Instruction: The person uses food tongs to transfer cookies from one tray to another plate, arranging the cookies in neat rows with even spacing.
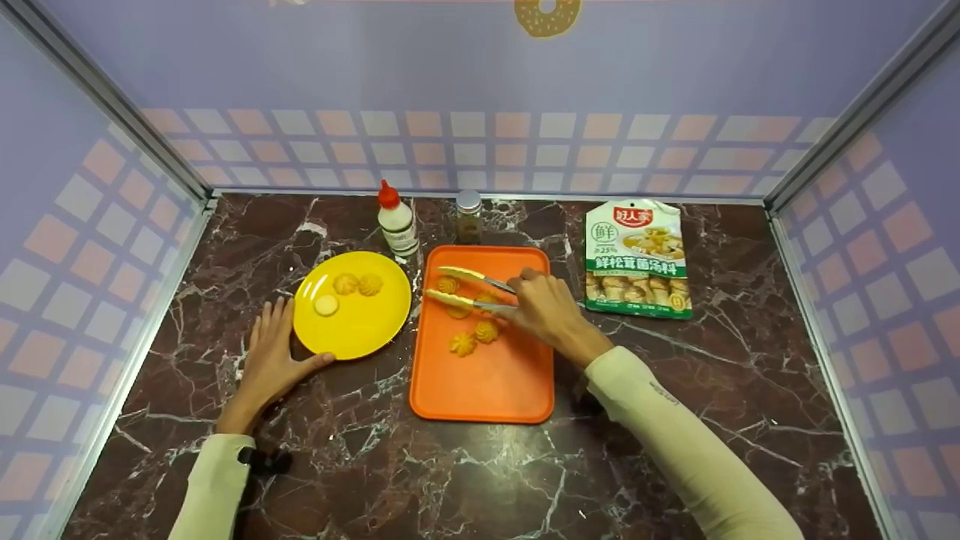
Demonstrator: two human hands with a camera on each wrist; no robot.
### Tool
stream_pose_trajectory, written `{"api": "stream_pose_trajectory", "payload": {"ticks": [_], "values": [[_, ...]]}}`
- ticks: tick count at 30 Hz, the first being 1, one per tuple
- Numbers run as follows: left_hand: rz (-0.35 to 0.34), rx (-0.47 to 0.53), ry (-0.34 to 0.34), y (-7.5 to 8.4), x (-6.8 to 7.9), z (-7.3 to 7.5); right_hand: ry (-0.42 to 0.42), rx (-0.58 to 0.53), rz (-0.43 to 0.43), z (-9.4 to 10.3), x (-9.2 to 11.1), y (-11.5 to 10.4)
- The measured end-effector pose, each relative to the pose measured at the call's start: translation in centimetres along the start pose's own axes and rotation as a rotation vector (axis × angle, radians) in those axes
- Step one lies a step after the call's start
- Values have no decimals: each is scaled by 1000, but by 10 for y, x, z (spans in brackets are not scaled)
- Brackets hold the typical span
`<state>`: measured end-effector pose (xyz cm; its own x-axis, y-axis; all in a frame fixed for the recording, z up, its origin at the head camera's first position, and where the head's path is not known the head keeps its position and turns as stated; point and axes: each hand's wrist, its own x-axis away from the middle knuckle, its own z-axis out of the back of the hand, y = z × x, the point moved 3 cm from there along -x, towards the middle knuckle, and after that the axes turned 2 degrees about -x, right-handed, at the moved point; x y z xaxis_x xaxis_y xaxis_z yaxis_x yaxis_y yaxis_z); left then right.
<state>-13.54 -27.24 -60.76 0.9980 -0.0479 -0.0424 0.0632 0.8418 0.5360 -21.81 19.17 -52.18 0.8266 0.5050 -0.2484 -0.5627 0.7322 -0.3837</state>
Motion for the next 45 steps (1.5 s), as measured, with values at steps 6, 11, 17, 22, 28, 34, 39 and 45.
{"api": "stream_pose_trajectory", "payload": {"ticks": [6, 11, 17, 22, 28, 34, 39, 45], "values": [[8, 2, -1, 1, -1, 0, -26, 15, -29, 4, -1, 1], [12, -3, 0, 1, -1, 0, -38, 9, -43, 7, -4, 2], [3, 6, 9, 2, 0, 0, -52, 3, -57, 7, -4, 3], [-9, -3, 25, 3, 0, 0, -61, -8, -76, 8, -6, 3], [-19, -20, 31, 4, 0, 0, -89, -9, -108, 8, -8, 4], [-22, -15, 34, 4, 0, -1, -106, 1, -133, 8, -10, 3], [-15, -11, 31, 2, -1, -1, -101, 2, -128, 8, -9, 1], [-5, -10, 20, 1, 0, -1, -86, 1, -103, 6, -8, 1]]}}
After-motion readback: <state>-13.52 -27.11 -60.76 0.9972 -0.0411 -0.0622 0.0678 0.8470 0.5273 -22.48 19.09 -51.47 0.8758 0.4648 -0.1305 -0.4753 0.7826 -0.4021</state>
